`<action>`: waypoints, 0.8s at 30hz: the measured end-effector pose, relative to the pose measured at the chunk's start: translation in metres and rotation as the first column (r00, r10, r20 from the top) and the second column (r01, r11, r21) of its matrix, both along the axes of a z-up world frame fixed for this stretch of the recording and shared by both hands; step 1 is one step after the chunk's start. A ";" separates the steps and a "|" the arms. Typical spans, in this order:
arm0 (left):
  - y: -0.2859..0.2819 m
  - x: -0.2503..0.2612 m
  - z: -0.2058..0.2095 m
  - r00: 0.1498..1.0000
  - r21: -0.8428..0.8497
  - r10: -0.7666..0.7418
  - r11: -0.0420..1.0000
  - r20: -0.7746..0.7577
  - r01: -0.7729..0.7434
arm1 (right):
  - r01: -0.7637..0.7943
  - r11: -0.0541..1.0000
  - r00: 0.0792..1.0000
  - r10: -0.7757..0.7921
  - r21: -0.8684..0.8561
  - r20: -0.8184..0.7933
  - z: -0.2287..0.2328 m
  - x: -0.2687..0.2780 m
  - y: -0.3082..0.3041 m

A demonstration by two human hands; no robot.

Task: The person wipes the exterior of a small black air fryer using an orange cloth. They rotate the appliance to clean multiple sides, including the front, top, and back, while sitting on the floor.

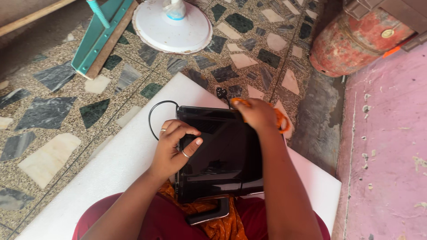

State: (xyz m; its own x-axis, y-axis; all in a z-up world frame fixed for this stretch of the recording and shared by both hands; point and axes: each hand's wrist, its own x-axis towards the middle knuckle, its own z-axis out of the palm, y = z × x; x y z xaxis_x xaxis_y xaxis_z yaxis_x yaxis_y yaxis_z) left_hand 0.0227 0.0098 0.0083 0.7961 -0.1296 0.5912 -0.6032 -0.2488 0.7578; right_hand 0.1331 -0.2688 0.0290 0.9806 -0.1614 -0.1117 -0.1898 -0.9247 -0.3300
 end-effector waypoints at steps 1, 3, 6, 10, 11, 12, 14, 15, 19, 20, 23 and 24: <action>0.000 0.001 0.000 1.000 0.013 0.008 1.000 -0.007 -0.008 | 0.023 1.000 0.999 -0.022 -0.010 0.043 -0.003 -0.004 -0.013; 0.000 0.001 -0.002 0.999 0.038 0.027 0.999 -0.026 -0.026 | 0.028 0.999 0.989 -0.024 -0.029 0.149 -0.013 -0.017 -0.030; -0.001 0.000 -0.002 1.000 0.025 0.028 0.999 -0.009 -0.027 | 0.004 0.998 0.938 0.018 -0.062 0.345 -0.020 -0.040 -0.042; -0.003 0.000 -0.005 0.999 0.038 0.047 0.998 0.002 -0.047 | -0.006 0.995 0.855 0.055 -0.096 0.516 -0.023 -0.087 -0.044; -0.002 -0.002 -0.007 0.999 0.044 0.053 0.998 0.010 -0.053 | -0.018 0.994 0.834 0.075 -0.109 0.547 -0.024 -0.101 -0.043; -0.003 0.001 -0.007 0.998 0.048 0.058 0.997 0.028 -0.059 | -0.007 0.993 0.829 0.073 -0.121 0.554 -0.023 -0.115 -0.041; -0.004 -0.002 -0.008 0.998 0.024 0.061 0.998 0.025 -0.061 | 0.017 0.990 0.817 0.068 -0.142 0.572 -0.025 -0.146 -0.034; -0.005 -0.003 -0.008 0.998 0.013 0.063 0.998 0.026 -0.063 | 0.036 0.991 0.801 0.047 -0.127 0.597 -0.027 -0.160 -0.030; -0.008 -0.012 -0.016 0.993 -0.048 0.063 0.997 -0.096 -0.068 | 0.034 0.996 0.742 0.031 -0.084 0.669 -0.062 -0.218 -0.009; -0.010 -0.014 -0.019 0.994 -0.065 0.059 0.996 -0.095 -0.065 | 0.015 0.996 0.727 0.048 -0.085 0.685 -0.074 -0.229 -0.004; -0.014 -0.016 -0.024 0.994 -0.023 0.072 0.997 -0.081 -0.074 | -0.106 0.984 0.777 0.172 -0.144 0.606 -0.105 -0.249 0.021; -0.014 -0.017 -0.025 0.994 0.009 0.082 0.997 -0.075 -0.082 | -0.192 0.969 0.785 0.247 -0.156 0.568 -0.111 -0.254 0.030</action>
State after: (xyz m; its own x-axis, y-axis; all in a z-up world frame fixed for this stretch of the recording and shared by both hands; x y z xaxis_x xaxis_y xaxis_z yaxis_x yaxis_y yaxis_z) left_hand 0.0054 -0.0039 -0.0171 0.8465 -0.0652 0.5284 -0.5217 -0.2994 0.7989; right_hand -0.1207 -0.2387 -0.0823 0.8665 0.0845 0.4920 0.2230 -0.9473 -0.2299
